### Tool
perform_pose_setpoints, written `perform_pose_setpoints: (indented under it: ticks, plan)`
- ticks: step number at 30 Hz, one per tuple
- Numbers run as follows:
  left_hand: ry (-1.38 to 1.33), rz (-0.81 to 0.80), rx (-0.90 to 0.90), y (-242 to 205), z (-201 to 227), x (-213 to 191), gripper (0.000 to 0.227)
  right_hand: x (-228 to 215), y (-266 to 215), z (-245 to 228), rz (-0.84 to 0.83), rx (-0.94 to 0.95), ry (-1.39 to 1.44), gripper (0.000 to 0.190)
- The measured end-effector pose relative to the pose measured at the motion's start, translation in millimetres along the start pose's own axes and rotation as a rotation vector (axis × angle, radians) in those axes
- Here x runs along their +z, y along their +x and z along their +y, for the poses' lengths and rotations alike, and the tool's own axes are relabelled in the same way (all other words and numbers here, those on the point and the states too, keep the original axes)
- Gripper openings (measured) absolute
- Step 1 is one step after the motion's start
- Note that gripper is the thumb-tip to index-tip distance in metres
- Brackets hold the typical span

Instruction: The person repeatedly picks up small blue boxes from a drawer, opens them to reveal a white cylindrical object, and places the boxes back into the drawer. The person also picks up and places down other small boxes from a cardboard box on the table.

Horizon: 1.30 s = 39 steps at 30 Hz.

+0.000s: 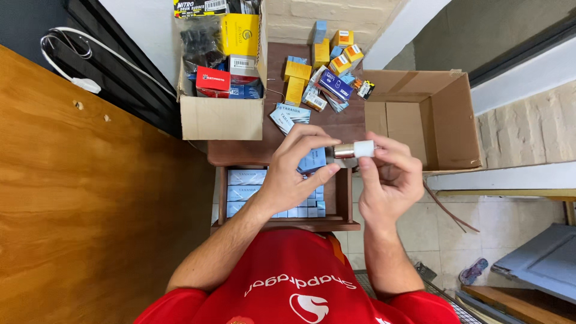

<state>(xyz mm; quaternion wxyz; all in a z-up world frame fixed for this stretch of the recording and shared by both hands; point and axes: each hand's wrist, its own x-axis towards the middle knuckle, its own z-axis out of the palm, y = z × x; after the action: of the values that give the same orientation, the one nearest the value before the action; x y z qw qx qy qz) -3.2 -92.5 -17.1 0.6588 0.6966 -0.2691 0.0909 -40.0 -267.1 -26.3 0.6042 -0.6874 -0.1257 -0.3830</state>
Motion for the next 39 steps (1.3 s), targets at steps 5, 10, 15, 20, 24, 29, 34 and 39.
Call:
perform_pose_setpoints:
  ticks: [5, 10, 15, 20, 24, 29, 34, 39]
  plan:
    - [-0.065, -0.037, -0.035, 2, -6, -4, 0.045, 1, 4, -5, -0.069, 0.026, 0.017, 0.028]
    - [-0.137, -0.096, -0.135, 1, 4, -12, 0.061, 2, 15, -10, -0.172, 0.032, -0.009, 0.028]
    - [-0.107, -0.136, -0.144, -13, -3, -13, 0.078, 10, 20, -19, -0.311, -0.015, -0.046, 0.021]
    - [-0.185, -0.095, -0.115, -23, -9, -17, 0.072, 25, 19, -27, -0.325, -0.037, -0.028, 0.021]
    - [-0.208, -0.056, -0.099, -29, -12, -20, 0.06, 24, 19, -31, -0.417, -0.052, -0.096, 0.01]
    - [-0.178, 0.024, -0.049, -30, -6, -20, 0.041, 16, 11, -22, -0.433, -0.015, -0.067, 0.042]
    - [-0.147, 0.075, 0.023, -30, -1, -16, 0.027, 20, -7, -12, -0.34, 0.113, 0.119, 0.033]
    - [-0.08, 0.089, 0.059, -31, 1, -16, 0.019, 25, -13, -16, -0.252, 0.208, 0.183, 0.041]
